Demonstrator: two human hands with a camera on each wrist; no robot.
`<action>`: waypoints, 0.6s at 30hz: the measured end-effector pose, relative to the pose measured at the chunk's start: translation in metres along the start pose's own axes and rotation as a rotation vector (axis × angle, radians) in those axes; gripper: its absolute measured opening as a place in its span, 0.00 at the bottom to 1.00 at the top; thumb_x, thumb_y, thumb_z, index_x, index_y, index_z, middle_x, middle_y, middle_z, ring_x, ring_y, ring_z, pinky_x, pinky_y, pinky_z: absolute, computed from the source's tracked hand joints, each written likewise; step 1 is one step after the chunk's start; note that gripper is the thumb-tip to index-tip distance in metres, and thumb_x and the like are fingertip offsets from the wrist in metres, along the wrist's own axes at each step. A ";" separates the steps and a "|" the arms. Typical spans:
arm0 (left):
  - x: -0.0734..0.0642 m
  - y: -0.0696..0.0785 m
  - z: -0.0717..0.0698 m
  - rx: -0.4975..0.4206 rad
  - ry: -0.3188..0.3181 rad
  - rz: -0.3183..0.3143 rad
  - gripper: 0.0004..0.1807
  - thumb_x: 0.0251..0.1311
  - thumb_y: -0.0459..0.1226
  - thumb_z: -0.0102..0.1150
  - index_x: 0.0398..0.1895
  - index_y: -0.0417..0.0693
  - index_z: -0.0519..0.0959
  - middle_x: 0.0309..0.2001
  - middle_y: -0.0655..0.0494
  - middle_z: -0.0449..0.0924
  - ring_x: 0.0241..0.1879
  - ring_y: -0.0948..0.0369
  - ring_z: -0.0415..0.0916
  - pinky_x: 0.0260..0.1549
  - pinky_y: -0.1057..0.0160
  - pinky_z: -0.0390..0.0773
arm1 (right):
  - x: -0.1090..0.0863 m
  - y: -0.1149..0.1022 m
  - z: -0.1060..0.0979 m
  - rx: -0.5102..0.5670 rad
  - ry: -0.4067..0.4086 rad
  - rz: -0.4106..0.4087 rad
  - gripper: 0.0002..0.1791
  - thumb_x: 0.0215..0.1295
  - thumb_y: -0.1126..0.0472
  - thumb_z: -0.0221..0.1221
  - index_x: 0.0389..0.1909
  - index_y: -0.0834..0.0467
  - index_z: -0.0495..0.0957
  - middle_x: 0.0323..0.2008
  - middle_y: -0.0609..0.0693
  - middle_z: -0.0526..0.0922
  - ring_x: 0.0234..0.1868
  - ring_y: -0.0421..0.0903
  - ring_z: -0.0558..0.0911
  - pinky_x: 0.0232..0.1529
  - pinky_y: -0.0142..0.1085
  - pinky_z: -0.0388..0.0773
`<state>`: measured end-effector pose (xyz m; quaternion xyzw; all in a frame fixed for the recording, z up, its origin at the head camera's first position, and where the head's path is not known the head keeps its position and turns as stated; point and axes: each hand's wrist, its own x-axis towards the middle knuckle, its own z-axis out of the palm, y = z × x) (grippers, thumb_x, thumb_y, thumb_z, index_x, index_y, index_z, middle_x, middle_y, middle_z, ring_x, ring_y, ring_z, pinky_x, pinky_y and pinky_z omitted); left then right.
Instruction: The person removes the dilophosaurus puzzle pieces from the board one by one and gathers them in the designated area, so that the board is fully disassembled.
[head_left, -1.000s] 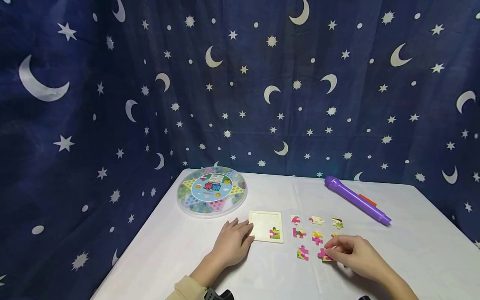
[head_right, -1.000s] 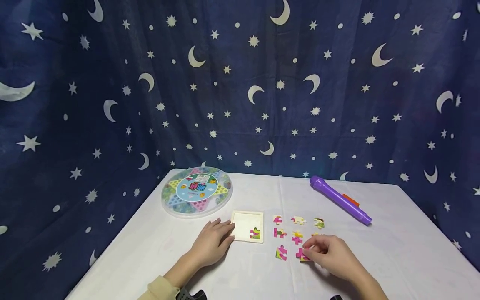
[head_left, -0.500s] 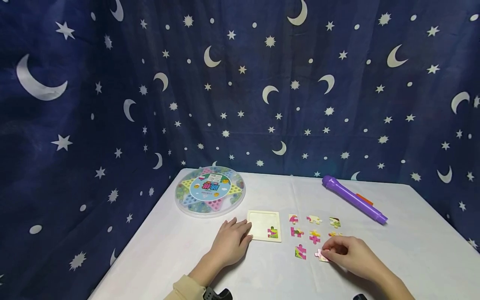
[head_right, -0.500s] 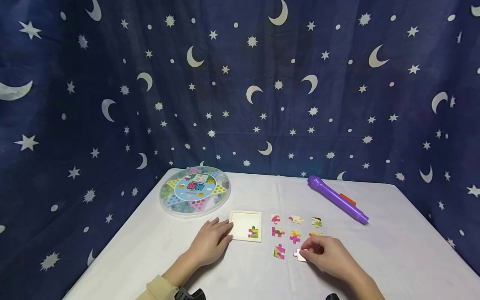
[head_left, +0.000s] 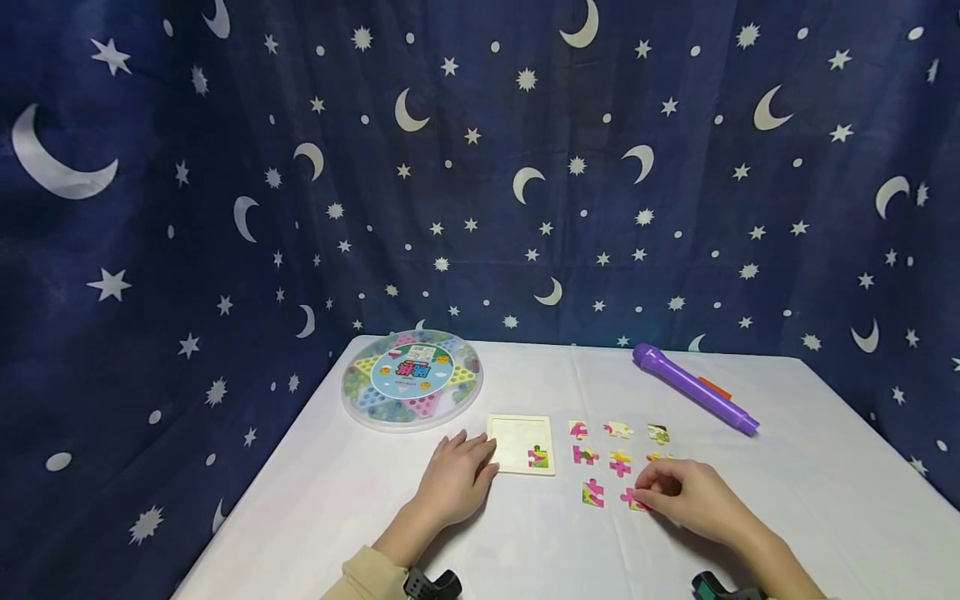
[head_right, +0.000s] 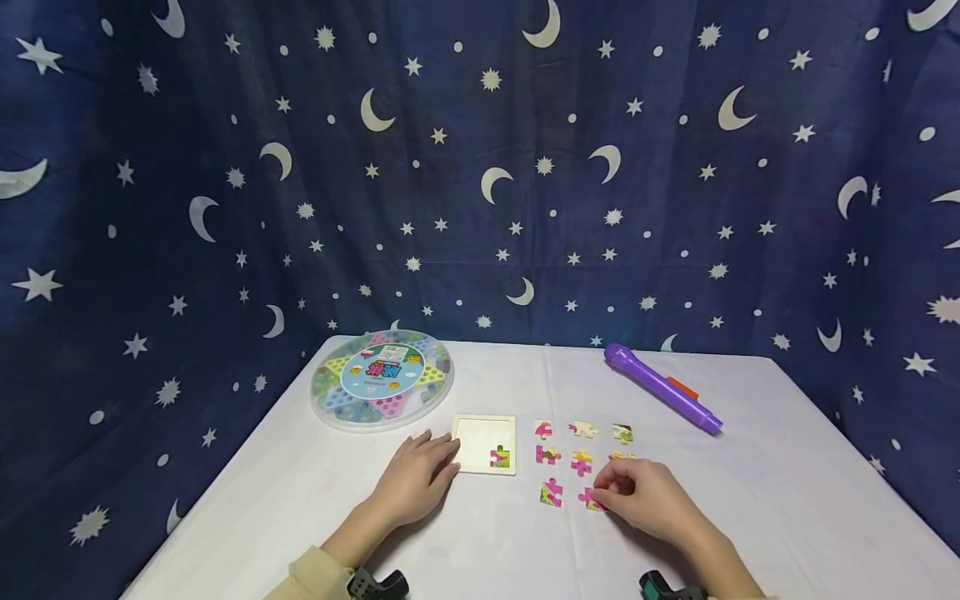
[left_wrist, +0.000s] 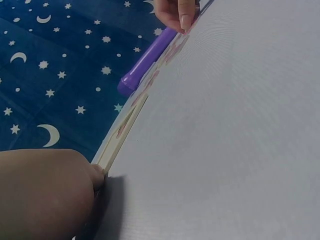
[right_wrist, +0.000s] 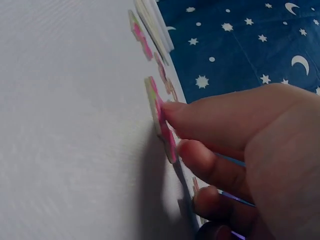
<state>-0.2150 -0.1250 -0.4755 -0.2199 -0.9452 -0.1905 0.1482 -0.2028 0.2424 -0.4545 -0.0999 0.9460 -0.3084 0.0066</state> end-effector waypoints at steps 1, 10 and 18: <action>0.000 0.000 0.000 -0.001 0.001 0.001 0.21 0.71 0.42 0.58 0.62 0.44 0.81 0.63 0.46 0.80 0.66 0.38 0.71 0.66 0.34 0.64 | 0.000 -0.001 0.000 -0.008 0.012 -0.017 0.08 0.58 0.50 0.74 0.31 0.44 0.84 0.22 0.41 0.74 0.28 0.42 0.72 0.30 0.33 0.67; 0.001 0.000 -0.001 0.001 0.001 -0.006 0.20 0.72 0.41 0.58 0.62 0.43 0.81 0.63 0.46 0.79 0.65 0.37 0.71 0.65 0.33 0.63 | 0.011 -0.017 0.010 -0.026 0.218 -0.223 0.05 0.62 0.51 0.72 0.31 0.40 0.85 0.22 0.32 0.75 0.23 0.36 0.68 0.26 0.32 0.65; -0.001 0.002 -0.001 -0.006 -0.004 -0.009 0.20 0.71 0.41 0.58 0.62 0.43 0.81 0.63 0.46 0.79 0.65 0.38 0.71 0.65 0.33 0.63 | 0.020 -0.031 0.022 -0.014 0.235 -0.223 0.06 0.62 0.56 0.72 0.31 0.42 0.85 0.22 0.33 0.74 0.24 0.37 0.69 0.26 0.32 0.65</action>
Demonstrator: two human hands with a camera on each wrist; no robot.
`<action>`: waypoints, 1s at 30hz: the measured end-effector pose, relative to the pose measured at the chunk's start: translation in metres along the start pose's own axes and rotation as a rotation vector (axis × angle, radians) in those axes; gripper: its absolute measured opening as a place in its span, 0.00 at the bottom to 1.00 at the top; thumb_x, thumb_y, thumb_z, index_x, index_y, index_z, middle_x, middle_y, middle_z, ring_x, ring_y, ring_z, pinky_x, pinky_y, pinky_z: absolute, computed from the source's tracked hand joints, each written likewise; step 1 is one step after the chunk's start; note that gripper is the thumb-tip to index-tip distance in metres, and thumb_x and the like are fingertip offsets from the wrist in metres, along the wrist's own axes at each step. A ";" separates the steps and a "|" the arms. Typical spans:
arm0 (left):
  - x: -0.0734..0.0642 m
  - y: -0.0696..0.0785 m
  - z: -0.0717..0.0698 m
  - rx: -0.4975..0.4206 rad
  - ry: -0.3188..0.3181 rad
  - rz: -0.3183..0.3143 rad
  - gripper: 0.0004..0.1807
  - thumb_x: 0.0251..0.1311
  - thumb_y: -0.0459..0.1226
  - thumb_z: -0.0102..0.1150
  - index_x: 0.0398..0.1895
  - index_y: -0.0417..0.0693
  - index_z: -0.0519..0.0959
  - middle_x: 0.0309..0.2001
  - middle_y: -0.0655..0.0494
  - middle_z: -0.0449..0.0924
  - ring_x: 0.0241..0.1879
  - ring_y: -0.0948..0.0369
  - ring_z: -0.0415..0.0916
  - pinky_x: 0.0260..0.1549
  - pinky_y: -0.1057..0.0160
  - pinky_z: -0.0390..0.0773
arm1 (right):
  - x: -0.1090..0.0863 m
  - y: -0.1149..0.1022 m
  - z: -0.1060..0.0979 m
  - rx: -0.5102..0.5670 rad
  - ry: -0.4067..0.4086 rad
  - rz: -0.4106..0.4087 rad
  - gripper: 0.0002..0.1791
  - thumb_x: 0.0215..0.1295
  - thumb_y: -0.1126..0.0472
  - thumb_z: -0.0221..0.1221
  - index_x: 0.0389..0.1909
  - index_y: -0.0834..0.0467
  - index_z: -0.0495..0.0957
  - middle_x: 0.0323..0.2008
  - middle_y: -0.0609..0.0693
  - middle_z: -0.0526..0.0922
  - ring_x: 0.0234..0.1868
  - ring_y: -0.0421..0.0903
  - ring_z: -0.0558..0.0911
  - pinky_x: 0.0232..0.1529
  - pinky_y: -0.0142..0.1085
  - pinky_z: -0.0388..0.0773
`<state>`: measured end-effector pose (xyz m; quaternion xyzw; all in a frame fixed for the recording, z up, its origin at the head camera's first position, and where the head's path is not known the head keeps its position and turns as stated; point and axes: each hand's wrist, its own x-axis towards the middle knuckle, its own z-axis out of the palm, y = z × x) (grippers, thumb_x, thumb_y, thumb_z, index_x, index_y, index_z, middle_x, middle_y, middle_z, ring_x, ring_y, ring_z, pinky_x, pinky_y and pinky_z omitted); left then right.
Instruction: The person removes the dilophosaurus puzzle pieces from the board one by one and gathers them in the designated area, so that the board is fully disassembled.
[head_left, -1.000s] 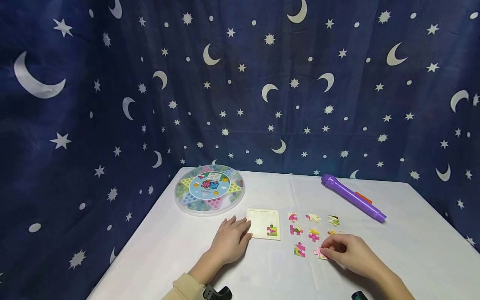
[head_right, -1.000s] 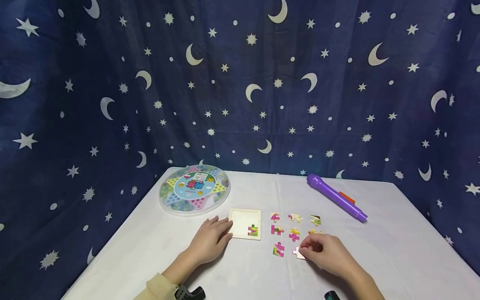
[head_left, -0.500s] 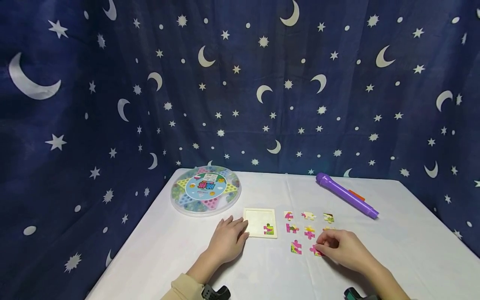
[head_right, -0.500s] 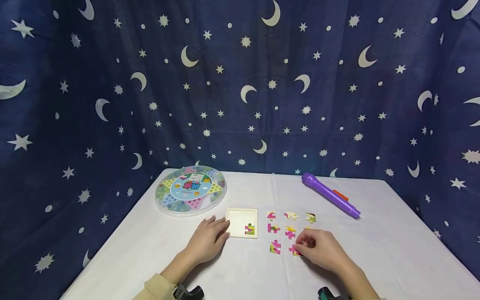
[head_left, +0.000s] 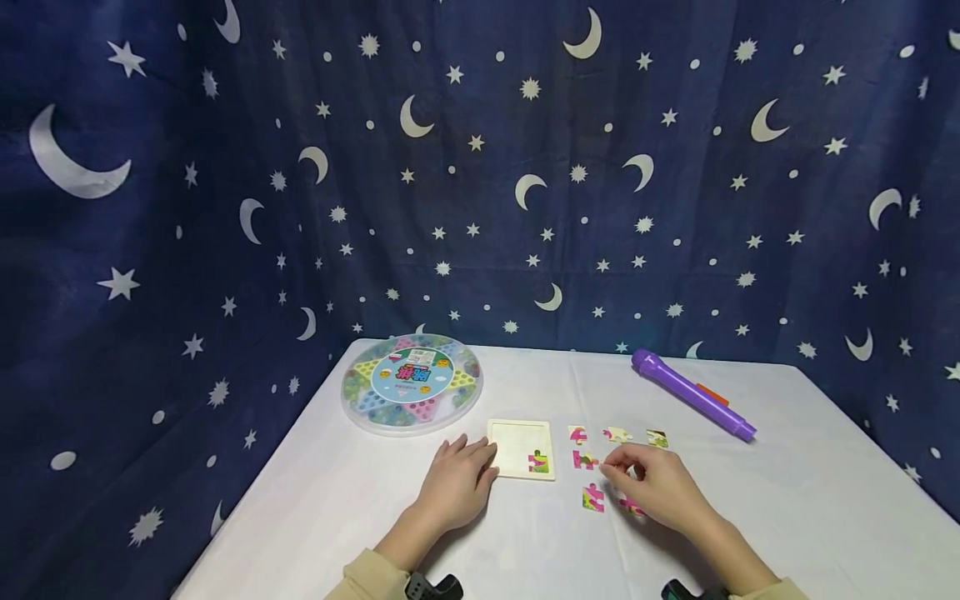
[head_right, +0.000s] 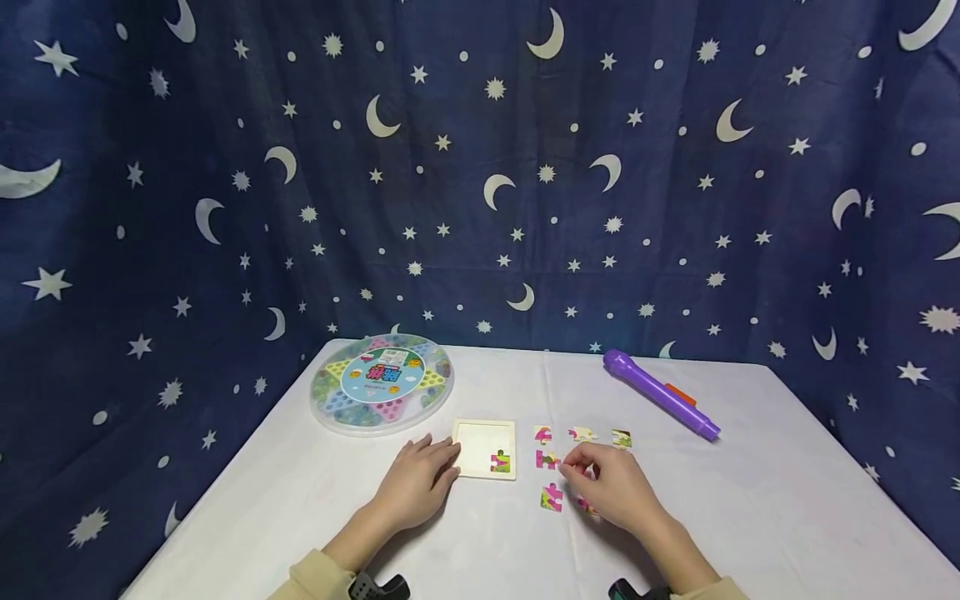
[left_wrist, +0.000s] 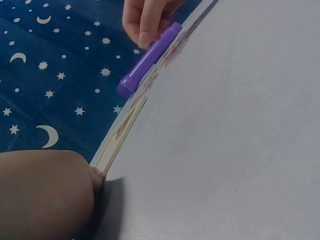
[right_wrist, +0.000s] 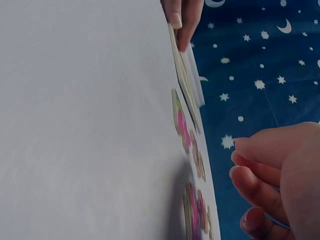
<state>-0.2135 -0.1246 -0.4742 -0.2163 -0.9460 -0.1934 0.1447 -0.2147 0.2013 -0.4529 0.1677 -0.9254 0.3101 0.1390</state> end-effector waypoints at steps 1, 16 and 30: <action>0.000 0.000 0.000 -0.001 -0.001 0.003 0.20 0.71 0.41 0.58 0.62 0.43 0.81 0.63 0.46 0.79 0.65 0.38 0.71 0.65 0.33 0.63 | 0.001 -0.001 0.001 0.008 -0.006 0.007 0.06 0.62 0.56 0.72 0.32 0.42 0.85 0.22 0.33 0.74 0.24 0.37 0.69 0.25 0.32 0.66; -0.001 -0.001 0.004 -0.013 0.004 0.013 0.20 0.72 0.42 0.58 0.62 0.44 0.81 0.63 0.47 0.80 0.65 0.38 0.71 0.65 0.33 0.64 | 0.033 -0.028 0.021 -0.003 -0.111 0.049 0.05 0.63 0.52 0.71 0.36 0.45 0.85 0.28 0.35 0.79 0.26 0.40 0.70 0.28 0.34 0.68; 0.001 -0.003 0.005 0.009 0.006 0.005 0.21 0.72 0.43 0.57 0.63 0.45 0.81 0.63 0.48 0.80 0.66 0.39 0.71 0.65 0.33 0.64 | 0.051 -0.041 0.043 -0.029 -0.159 -0.026 0.08 0.61 0.53 0.73 0.39 0.48 0.86 0.35 0.37 0.84 0.29 0.38 0.74 0.36 0.39 0.75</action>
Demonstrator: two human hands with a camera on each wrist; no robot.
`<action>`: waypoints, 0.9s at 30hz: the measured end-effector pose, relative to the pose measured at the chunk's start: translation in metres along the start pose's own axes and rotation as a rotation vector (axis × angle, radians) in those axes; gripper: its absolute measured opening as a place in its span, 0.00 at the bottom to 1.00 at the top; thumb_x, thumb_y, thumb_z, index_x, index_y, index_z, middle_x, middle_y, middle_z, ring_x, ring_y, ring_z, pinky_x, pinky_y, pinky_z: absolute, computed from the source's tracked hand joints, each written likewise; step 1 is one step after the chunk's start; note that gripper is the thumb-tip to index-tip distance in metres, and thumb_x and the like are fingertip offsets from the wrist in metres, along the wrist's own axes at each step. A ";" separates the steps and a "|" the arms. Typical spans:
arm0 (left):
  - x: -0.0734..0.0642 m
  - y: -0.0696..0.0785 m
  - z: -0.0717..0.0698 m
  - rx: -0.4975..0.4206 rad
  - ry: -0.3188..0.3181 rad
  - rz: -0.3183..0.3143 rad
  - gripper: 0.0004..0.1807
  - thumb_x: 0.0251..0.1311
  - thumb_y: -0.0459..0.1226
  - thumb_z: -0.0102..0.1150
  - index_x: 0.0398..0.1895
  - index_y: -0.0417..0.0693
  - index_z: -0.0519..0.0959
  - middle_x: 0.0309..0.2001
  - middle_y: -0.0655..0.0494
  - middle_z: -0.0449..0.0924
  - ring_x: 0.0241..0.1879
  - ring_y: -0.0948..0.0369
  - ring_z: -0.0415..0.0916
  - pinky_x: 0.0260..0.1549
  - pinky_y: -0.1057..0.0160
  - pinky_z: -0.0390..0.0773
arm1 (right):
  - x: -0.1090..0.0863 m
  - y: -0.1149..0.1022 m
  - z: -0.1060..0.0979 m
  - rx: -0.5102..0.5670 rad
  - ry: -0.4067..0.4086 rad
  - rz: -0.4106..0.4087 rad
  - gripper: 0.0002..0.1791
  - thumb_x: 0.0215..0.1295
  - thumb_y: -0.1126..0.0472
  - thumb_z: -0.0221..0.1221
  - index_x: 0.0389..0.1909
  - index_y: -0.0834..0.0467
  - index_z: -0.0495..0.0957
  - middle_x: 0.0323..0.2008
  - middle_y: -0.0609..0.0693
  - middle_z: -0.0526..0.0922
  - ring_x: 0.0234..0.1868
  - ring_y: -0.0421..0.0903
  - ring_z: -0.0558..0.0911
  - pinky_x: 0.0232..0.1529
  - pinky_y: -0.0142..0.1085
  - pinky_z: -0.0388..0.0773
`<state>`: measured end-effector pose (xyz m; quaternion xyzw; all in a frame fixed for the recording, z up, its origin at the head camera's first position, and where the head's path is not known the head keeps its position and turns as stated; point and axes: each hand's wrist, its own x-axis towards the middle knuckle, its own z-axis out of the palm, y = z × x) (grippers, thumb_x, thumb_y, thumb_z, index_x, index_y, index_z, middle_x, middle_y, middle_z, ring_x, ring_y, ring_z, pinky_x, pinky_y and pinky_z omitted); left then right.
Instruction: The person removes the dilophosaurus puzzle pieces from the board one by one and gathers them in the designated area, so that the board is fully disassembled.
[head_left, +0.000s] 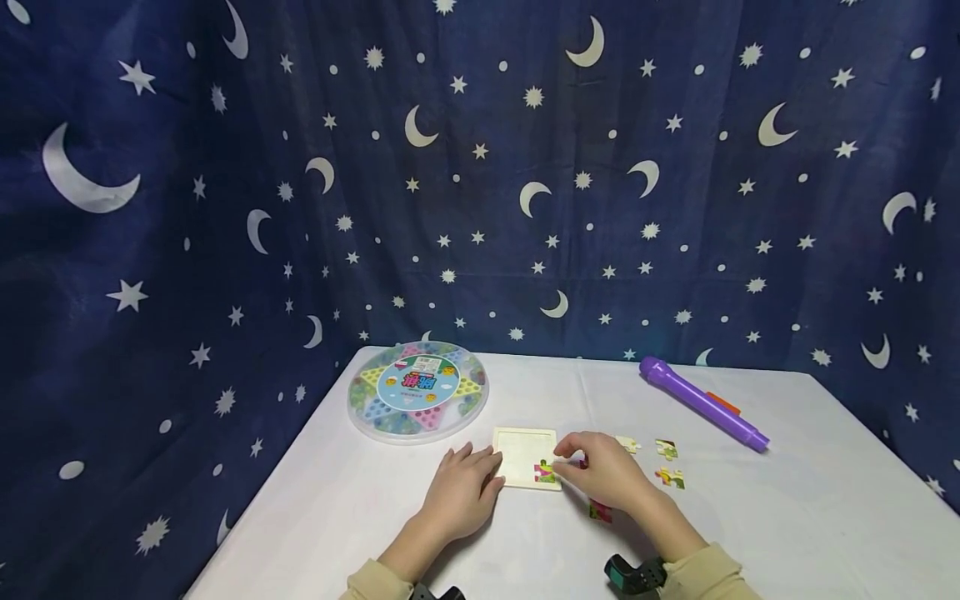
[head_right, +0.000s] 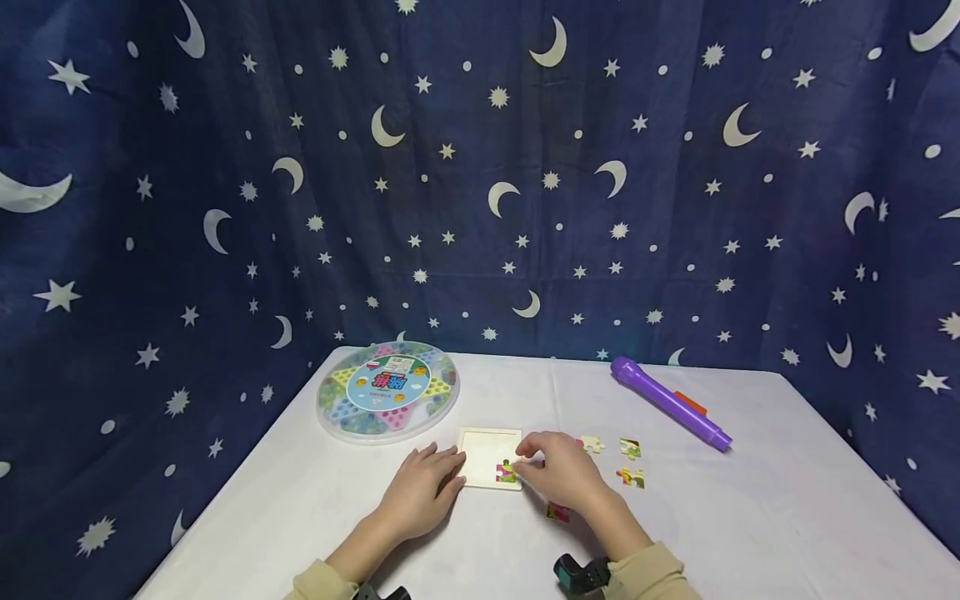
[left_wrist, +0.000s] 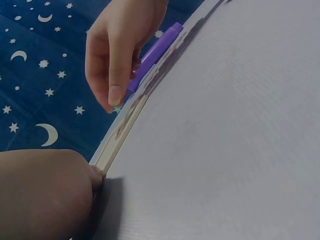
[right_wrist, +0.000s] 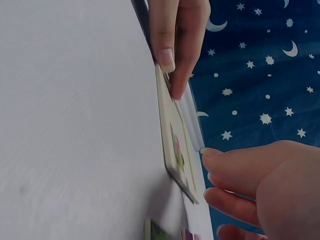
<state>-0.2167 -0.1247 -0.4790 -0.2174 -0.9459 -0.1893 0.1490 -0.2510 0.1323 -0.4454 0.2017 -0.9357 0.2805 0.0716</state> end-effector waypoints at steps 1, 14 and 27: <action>0.000 0.000 0.000 -0.001 0.002 0.002 0.21 0.72 0.43 0.57 0.62 0.45 0.81 0.63 0.48 0.80 0.65 0.39 0.71 0.65 0.33 0.64 | 0.001 -0.001 0.001 -0.008 -0.002 -0.007 0.09 0.60 0.53 0.73 0.39 0.48 0.86 0.37 0.38 0.85 0.30 0.38 0.75 0.37 0.40 0.76; 0.002 0.001 -0.004 0.010 0.007 0.011 0.21 0.71 0.43 0.58 0.62 0.45 0.81 0.63 0.47 0.80 0.65 0.38 0.72 0.64 0.33 0.65 | 0.011 -0.012 0.010 -0.058 -0.055 -0.076 0.15 0.57 0.51 0.75 0.41 0.53 0.86 0.37 0.45 0.85 0.42 0.47 0.82 0.50 0.51 0.79; 0.001 0.002 -0.004 0.000 0.004 0.011 0.21 0.71 0.43 0.58 0.62 0.44 0.81 0.62 0.47 0.80 0.65 0.38 0.72 0.64 0.33 0.65 | 0.008 -0.014 0.017 -0.068 -0.090 -0.096 0.14 0.61 0.50 0.72 0.42 0.51 0.84 0.37 0.44 0.79 0.40 0.44 0.78 0.48 0.49 0.78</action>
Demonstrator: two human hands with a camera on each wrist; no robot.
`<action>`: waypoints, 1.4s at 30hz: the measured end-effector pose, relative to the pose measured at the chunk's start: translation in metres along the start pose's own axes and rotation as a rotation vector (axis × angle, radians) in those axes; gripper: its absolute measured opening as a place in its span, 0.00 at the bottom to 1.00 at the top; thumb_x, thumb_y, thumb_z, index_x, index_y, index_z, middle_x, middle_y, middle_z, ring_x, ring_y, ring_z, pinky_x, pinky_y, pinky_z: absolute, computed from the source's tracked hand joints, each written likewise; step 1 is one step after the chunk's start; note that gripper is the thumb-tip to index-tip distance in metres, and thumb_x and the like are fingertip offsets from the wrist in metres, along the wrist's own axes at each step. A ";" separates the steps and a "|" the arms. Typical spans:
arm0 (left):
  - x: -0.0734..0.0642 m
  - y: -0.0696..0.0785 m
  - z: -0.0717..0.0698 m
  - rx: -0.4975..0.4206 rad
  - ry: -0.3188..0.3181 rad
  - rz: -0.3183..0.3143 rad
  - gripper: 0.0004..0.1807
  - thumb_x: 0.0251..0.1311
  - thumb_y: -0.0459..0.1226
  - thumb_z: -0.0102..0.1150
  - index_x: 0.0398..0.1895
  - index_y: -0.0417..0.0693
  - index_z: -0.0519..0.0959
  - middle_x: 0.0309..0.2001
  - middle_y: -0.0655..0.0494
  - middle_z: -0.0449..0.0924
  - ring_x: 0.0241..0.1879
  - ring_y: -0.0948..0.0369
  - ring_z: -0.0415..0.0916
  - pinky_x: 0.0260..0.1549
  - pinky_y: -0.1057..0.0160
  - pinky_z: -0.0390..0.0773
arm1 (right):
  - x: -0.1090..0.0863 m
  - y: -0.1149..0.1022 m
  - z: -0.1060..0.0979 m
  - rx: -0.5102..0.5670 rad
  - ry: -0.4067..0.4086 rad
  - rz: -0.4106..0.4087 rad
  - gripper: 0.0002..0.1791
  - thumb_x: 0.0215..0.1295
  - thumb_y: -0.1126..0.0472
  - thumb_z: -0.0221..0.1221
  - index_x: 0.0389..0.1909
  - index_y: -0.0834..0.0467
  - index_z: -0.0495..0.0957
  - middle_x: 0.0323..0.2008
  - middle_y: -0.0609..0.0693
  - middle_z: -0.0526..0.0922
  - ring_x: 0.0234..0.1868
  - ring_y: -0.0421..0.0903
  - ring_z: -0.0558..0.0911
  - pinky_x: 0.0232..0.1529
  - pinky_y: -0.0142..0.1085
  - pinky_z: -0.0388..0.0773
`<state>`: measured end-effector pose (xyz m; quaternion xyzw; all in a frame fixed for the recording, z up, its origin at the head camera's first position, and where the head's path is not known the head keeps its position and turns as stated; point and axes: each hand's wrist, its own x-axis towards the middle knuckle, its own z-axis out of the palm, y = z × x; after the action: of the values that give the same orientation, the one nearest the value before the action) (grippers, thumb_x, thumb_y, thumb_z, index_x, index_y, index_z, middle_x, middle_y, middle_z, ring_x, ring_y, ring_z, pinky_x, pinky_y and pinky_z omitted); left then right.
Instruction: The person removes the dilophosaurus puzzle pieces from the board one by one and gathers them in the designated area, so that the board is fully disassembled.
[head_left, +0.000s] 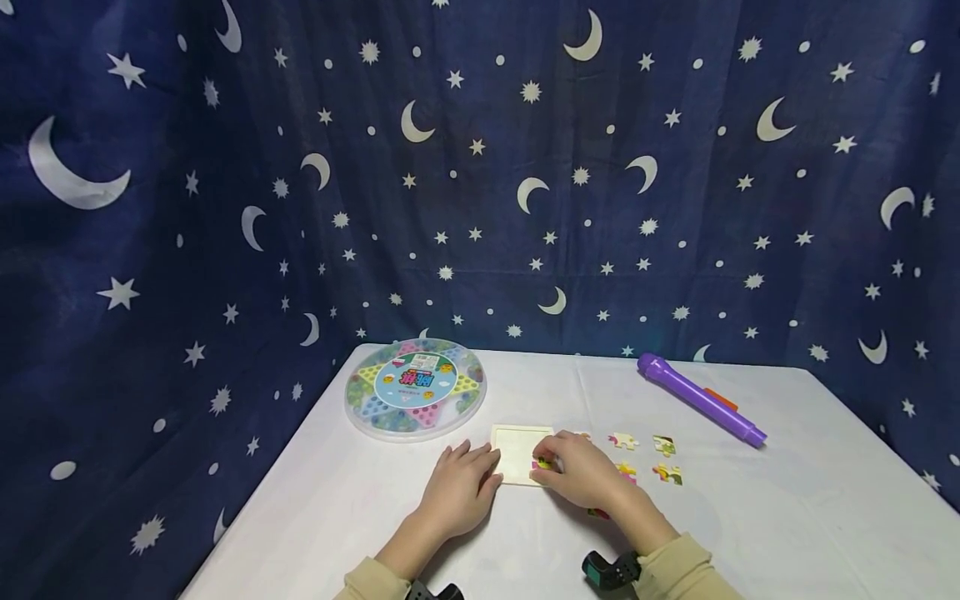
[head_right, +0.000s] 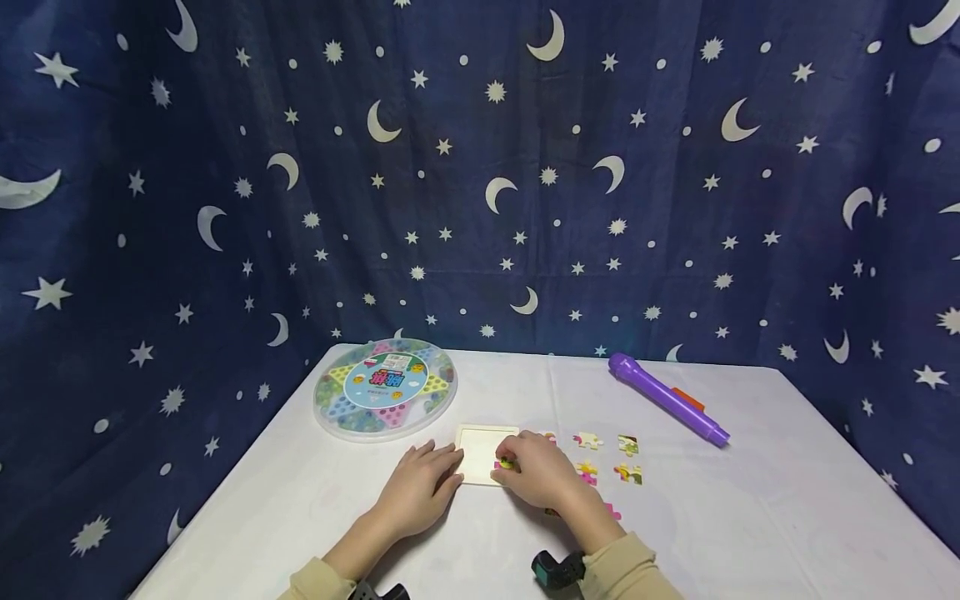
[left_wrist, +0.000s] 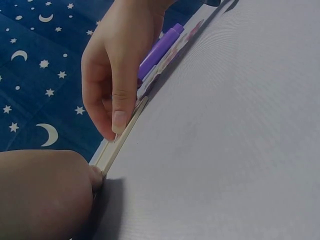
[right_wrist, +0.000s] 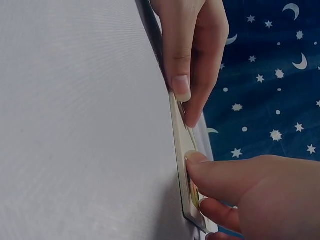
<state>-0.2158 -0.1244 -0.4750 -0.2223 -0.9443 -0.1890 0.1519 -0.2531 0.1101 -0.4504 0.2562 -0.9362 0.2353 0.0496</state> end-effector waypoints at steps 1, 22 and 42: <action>0.000 0.000 0.000 0.000 0.001 0.000 0.21 0.71 0.43 0.59 0.62 0.44 0.81 0.62 0.47 0.80 0.65 0.38 0.72 0.64 0.33 0.65 | 0.000 -0.001 0.000 -0.008 0.001 0.012 0.15 0.61 0.49 0.72 0.43 0.51 0.84 0.37 0.44 0.79 0.40 0.44 0.77 0.48 0.48 0.78; 0.000 -0.001 -0.001 -0.004 0.004 0.000 0.20 0.71 0.42 0.59 0.62 0.44 0.81 0.62 0.46 0.80 0.64 0.38 0.72 0.64 0.33 0.65 | 0.001 -0.001 -0.003 0.032 -0.035 0.078 0.13 0.61 0.51 0.72 0.40 0.51 0.82 0.34 0.45 0.75 0.36 0.44 0.71 0.40 0.44 0.73; -0.001 -0.002 0.001 -0.005 -0.005 -0.002 0.20 0.71 0.42 0.59 0.62 0.45 0.81 0.63 0.46 0.80 0.65 0.39 0.72 0.65 0.33 0.65 | -0.002 0.003 -0.006 0.147 -0.019 0.053 0.16 0.60 0.58 0.73 0.43 0.49 0.76 0.33 0.39 0.82 0.29 0.38 0.75 0.34 0.39 0.74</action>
<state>-0.2166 -0.1260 -0.4769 -0.2223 -0.9444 -0.1909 0.1490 -0.2531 0.1158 -0.4465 0.2364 -0.9233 0.3023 0.0157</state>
